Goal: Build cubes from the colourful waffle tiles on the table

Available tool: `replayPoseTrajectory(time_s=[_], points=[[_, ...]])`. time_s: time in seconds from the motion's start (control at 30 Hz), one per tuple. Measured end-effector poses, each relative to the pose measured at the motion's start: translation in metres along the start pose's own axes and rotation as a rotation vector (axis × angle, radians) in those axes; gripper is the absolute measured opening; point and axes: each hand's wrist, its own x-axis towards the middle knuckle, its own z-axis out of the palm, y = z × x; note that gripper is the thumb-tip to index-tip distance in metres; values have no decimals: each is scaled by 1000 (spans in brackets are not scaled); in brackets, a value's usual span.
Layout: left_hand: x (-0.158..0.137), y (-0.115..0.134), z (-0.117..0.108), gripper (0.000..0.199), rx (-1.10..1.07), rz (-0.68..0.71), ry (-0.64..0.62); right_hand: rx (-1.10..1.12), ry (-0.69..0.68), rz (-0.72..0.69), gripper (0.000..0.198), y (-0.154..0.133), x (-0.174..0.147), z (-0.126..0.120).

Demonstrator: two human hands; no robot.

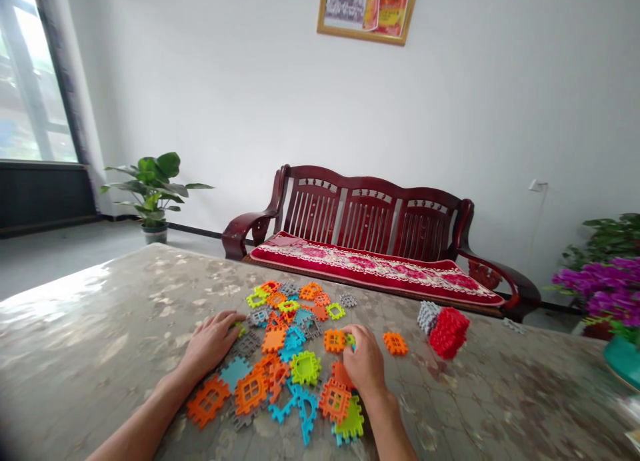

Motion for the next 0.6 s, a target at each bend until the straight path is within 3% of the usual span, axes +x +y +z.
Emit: replayPoseTrajectory(time_s=[0.13, 0.37, 0.6], points=[[-1, 1, -1, 38, 3, -5, 5, -37, -89, -62, 54, -4, 1, -1], [-1, 4, -5, 39, 28, -11, -27, -101, -187, -23, 53, -9, 6, -4], [0, 3, -4, 39, 32, -9, -30, -155, -65, -22, 45, -11, 5, -5]])
